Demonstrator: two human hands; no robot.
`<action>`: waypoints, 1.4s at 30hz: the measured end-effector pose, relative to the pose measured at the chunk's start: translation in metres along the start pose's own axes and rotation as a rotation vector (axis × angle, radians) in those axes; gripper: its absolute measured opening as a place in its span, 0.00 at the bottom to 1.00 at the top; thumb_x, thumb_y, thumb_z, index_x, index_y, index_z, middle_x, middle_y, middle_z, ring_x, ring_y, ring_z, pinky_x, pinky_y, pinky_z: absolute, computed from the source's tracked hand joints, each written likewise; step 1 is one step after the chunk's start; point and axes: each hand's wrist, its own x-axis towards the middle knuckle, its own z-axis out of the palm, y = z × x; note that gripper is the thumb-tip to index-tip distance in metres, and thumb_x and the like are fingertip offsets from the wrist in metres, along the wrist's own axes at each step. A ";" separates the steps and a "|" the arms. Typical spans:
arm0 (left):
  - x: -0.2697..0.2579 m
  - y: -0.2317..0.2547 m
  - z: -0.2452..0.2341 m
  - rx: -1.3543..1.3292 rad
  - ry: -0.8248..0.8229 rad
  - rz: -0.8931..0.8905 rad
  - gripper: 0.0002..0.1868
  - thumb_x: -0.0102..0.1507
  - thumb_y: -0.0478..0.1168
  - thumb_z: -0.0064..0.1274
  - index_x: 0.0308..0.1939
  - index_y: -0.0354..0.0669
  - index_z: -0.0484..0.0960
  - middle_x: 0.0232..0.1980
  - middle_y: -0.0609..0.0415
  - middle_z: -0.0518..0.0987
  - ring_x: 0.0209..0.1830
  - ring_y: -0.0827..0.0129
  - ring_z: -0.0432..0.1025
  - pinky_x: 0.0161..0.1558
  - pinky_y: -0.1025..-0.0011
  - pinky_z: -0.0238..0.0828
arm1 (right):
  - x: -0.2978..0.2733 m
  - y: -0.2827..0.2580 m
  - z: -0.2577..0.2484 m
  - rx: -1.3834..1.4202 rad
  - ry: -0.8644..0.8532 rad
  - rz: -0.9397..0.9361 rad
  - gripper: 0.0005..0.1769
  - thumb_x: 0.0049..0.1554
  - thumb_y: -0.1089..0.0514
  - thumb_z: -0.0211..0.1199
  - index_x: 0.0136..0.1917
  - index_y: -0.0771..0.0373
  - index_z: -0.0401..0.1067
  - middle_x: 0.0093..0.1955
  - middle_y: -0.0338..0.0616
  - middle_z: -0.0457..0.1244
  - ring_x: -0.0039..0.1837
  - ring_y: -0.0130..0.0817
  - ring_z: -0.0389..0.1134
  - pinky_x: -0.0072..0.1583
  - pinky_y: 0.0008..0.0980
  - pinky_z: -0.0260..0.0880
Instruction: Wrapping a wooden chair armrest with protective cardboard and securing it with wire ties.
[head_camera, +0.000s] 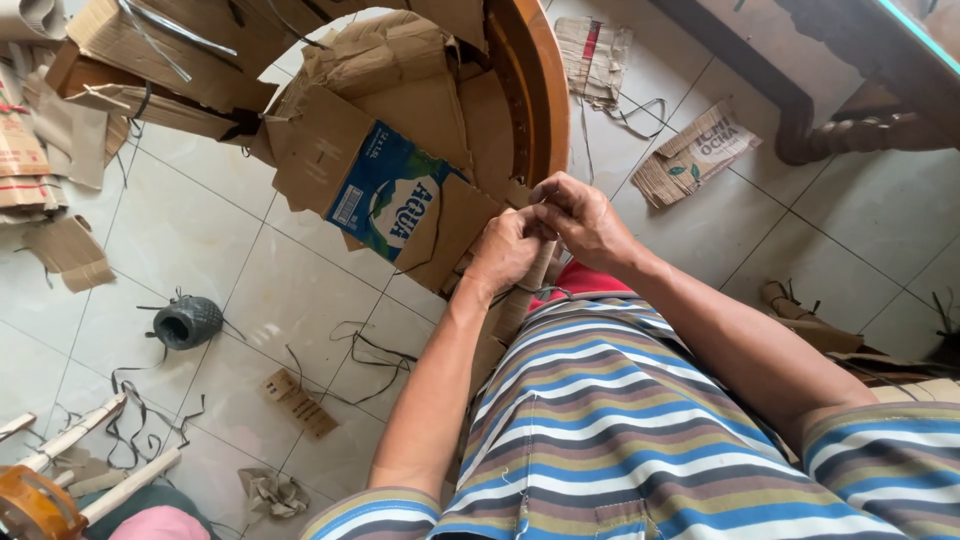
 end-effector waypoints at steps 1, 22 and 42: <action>-0.002 0.003 -0.001 0.042 -0.026 -0.002 0.07 0.58 0.45 0.54 0.37 0.63 0.87 0.40 0.58 0.84 0.49 0.56 0.79 0.54 0.56 0.75 | 0.003 0.003 -0.001 -0.043 0.000 0.001 0.07 0.65 0.66 0.60 0.57 0.64 0.72 0.31 0.41 0.65 0.37 0.26 0.65 0.43 0.27 0.67; 0.021 -0.023 0.030 -0.181 0.154 -0.233 0.11 0.59 0.58 0.54 0.39 0.69 0.88 0.33 0.71 0.86 0.43 0.76 0.79 0.45 0.76 0.71 | -0.032 0.030 -0.021 -0.470 0.175 0.119 0.05 0.62 0.63 0.63 0.51 0.65 0.76 0.36 0.46 0.68 0.39 0.38 0.73 0.41 0.36 0.72; 0.003 -0.025 0.028 -0.251 0.306 -0.022 0.21 0.59 0.44 0.54 0.57 0.54 0.73 0.37 0.60 0.86 0.42 0.70 0.79 0.49 0.68 0.75 | -0.023 0.035 0.002 -0.487 0.225 0.050 0.12 0.58 0.64 0.67 0.56 0.57 0.74 0.46 0.46 0.70 0.53 0.48 0.73 0.51 0.43 0.74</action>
